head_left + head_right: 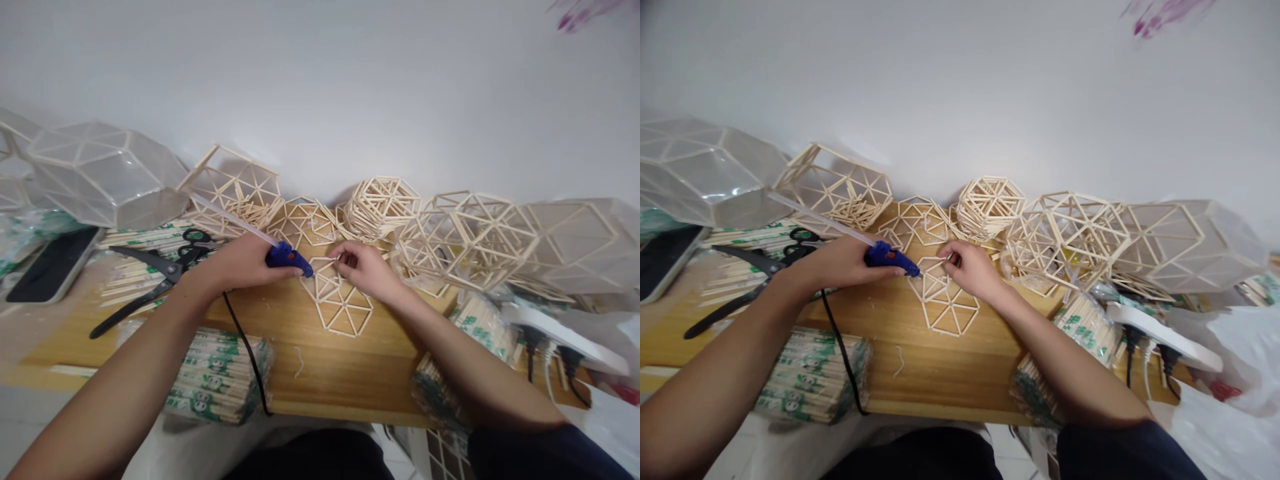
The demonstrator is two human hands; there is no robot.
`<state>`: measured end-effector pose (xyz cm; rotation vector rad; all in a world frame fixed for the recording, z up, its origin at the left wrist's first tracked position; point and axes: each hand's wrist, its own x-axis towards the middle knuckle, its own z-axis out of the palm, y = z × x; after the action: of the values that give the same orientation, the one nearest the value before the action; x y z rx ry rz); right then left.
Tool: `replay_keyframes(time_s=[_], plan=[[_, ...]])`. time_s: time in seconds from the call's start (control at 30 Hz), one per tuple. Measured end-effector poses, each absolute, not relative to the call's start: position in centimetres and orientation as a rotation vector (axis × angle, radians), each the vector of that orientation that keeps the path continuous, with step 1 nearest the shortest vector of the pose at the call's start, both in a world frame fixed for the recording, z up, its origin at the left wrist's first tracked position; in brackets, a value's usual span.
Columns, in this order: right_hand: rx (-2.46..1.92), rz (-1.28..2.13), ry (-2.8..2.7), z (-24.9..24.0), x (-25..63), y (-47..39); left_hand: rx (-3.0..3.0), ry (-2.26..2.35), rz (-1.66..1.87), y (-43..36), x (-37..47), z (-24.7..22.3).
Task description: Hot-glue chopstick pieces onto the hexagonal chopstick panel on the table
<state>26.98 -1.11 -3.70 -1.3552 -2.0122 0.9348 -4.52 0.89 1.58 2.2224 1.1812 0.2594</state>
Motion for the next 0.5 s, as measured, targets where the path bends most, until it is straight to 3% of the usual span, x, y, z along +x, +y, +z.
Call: replay_keyframes(time_s=[0.2, 0.5], plan=[[-1.372, 0.938, -2.008, -3.61, 27.01, -1.07, 2.141, 1.149, 0.222, 0.90, -4.51, 1.94], [-1.370, 0.941, -1.932, -3.72, 27.01, -0.90, 2.188, 1.318, 0.445, 0.95, -4.72, 1.64]])
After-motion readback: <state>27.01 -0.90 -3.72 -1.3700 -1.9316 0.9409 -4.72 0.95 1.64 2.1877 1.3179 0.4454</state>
